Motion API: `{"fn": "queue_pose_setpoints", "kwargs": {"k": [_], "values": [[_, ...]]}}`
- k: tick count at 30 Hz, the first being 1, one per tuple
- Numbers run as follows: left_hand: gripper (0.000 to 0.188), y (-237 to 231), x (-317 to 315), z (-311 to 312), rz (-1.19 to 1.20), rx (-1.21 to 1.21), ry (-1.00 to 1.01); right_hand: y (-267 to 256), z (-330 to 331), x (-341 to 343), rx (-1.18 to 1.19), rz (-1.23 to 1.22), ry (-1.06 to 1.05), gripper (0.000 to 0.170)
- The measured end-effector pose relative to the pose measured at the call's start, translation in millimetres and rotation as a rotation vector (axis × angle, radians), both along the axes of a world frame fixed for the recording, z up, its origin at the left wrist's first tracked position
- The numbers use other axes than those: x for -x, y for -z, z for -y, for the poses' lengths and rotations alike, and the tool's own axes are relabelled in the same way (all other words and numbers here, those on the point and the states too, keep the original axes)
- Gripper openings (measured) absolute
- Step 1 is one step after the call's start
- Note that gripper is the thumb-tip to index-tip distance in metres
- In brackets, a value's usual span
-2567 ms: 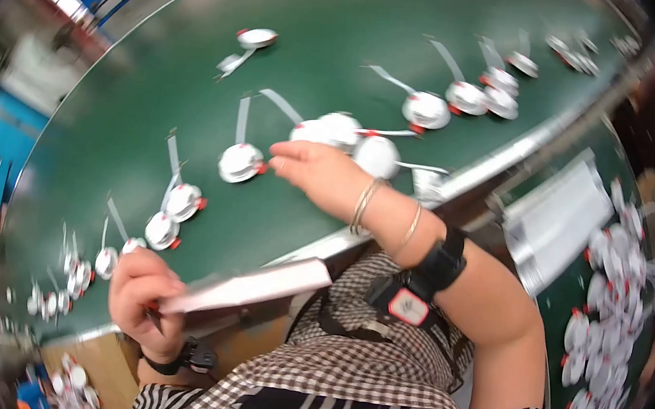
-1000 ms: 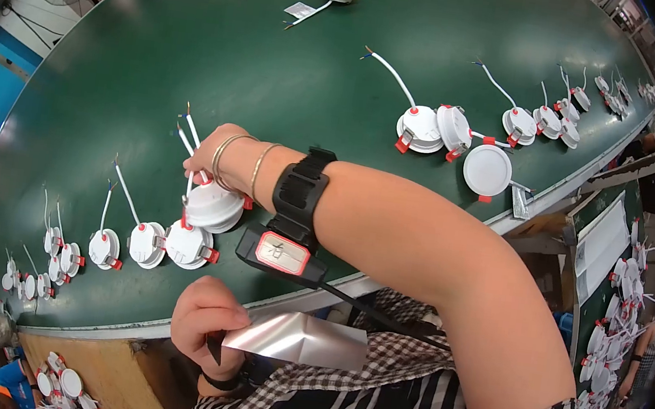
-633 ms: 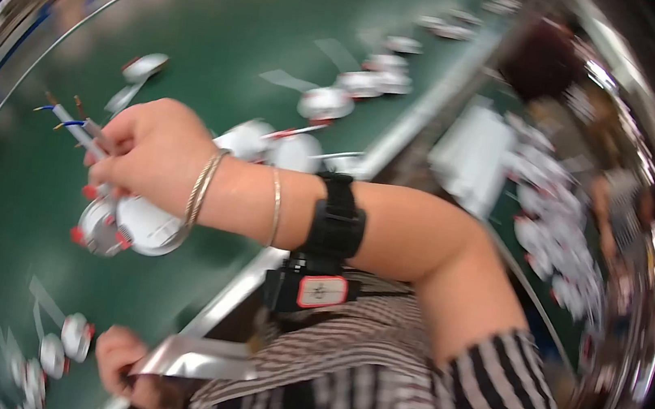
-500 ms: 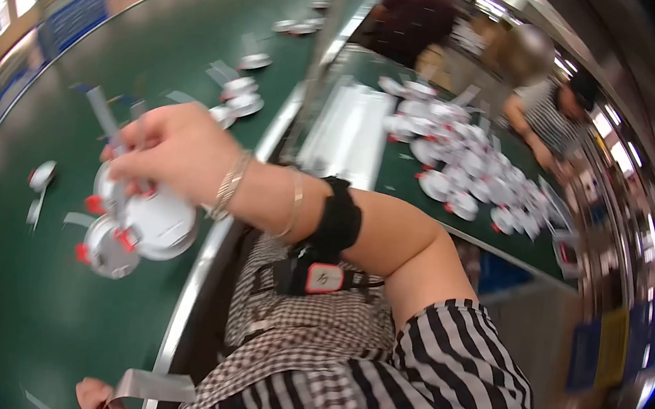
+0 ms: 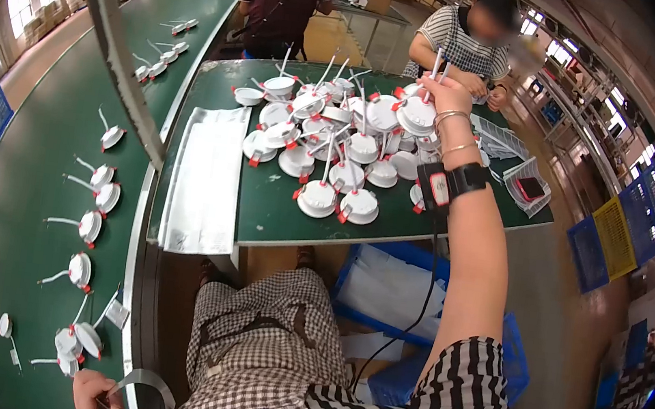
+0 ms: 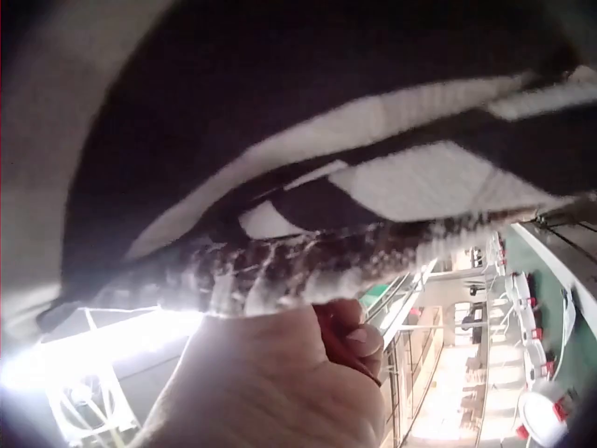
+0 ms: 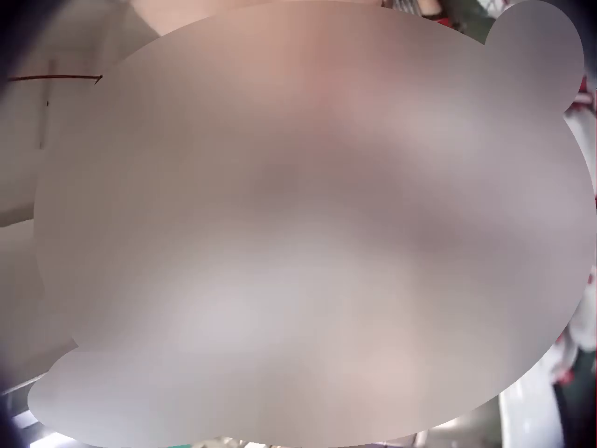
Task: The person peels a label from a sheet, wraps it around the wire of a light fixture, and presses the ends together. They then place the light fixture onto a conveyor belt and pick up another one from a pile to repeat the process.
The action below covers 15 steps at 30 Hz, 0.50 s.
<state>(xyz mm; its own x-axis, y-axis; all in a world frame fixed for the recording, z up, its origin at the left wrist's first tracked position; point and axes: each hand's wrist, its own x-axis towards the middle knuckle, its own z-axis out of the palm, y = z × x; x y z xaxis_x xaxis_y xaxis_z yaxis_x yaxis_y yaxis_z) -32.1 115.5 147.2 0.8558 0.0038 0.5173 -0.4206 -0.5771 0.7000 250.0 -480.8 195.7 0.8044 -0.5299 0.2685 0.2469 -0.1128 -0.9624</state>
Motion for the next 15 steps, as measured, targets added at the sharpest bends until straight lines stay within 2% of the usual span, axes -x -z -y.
{"fn": "queue_pose_setpoints", "kwargs": {"k": [3, 4, 7, 8, 10, 12, 14, 15], "values": [[0.014, -10, -19, 19, -0.104, -0.049, 0.013, 17, 50, -39, 0.037, -0.039, 0.195, 0.013], [0.014, -13, -24, 26, -0.108, -0.056, 0.01, 24, 57, -50, 0.029, -0.043, 0.192, 0.013], [0.01, -18, -40, 46, -0.123, -0.095, -0.009, 42, 69, -80, 0.143, -0.228, 0.417, 0.01], [0.01, -20, -44, 51, -0.124, -0.098, -0.017, 59, 79, -94, 0.134, -0.241, 0.472, 0.01], [0.013, -21, -48, 57, -0.146, -0.119, -0.02, 83, 82, -107, -0.08, -0.182, 0.519, 0.009], [0.015, -25, -53, 62, -0.17, -0.115, -0.041, 126, 127, -129, 0.407, -0.274, 0.763, 0.008], [0.016, -24, -56, 63, -0.155, -0.148, -0.015, 124, 105, -123, 0.167, -0.201, 0.664, 0.008], [0.016, -24, -57, 64, -0.164, -0.145, -0.035, 131, 106, -124, 0.158, -0.198, 0.632, 0.009]]}}
